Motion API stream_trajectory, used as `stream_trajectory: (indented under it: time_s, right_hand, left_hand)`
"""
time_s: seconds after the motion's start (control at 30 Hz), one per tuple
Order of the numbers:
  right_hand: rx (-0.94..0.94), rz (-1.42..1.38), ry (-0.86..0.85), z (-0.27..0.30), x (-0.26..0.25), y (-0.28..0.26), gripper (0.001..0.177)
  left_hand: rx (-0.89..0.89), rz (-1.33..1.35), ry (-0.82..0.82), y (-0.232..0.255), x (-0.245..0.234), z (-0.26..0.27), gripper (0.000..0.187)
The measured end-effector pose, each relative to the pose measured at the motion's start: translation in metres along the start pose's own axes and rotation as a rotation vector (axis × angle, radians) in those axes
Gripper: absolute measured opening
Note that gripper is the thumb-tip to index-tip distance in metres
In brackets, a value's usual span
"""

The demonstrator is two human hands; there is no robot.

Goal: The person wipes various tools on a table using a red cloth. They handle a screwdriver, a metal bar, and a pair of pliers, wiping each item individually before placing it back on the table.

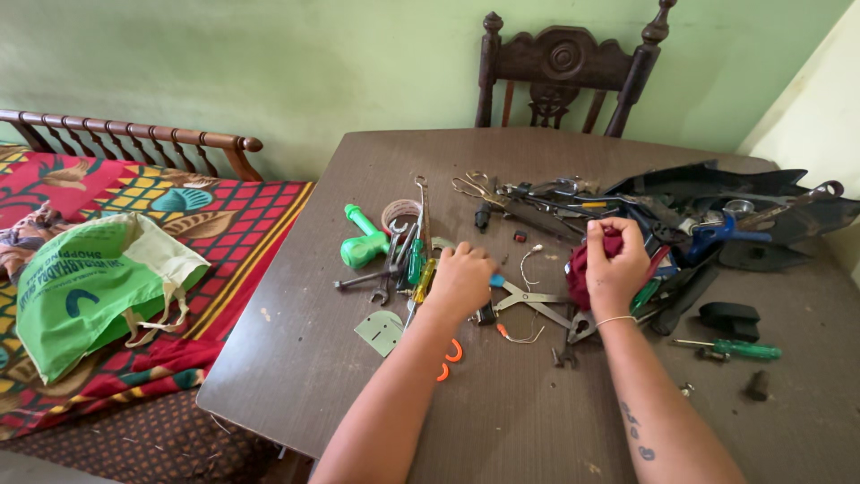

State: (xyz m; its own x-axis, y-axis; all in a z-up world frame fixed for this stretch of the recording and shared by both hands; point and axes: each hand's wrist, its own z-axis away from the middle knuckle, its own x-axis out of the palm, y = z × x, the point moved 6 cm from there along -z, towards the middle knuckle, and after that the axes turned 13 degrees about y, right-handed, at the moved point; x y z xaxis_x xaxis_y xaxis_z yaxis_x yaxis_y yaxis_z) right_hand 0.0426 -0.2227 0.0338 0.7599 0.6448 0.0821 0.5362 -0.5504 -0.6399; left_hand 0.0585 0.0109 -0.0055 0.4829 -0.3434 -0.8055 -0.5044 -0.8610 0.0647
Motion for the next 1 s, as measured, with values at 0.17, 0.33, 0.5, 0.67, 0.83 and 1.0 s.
stream_trajectory:
  time_s: [0.17,0.33,0.5,0.67,0.83,1.0]
  right_hand:
    - [0.025,0.012,-0.023,0.0,0.001,0.0,0.017]
    - [-0.009,0.021,-0.032,0.0,0.003,-0.002,0.015]
    - [0.023,0.026,-0.05,0.001,0.005,-0.002,0.016]
    - [0.001,0.017,-0.073,0.001,0.006,-0.007,0.015]
    - [-0.027,0.039,-0.095,0.002,0.007,-0.011,0.016]
    - [-0.032,0.018,-0.114,0.003,0.01,-0.011,0.016]
  left_hand:
    - [-0.08,0.081,-0.018,0.001,-0.01,-0.002,0.016]
    - [-0.197,0.018,-0.105,-0.016,-0.012,-0.003,0.02]
    - [-0.239,0.059,-0.269,-0.014,-0.013,-0.001,0.03]
    - [-0.364,0.073,-0.378,-0.006,-0.028,0.001,0.054]
    - [-0.393,0.123,-0.341,-0.005,-0.011,0.004,0.046]
    - [-0.374,0.195,-0.354,-0.005,0.005,0.006,0.038]
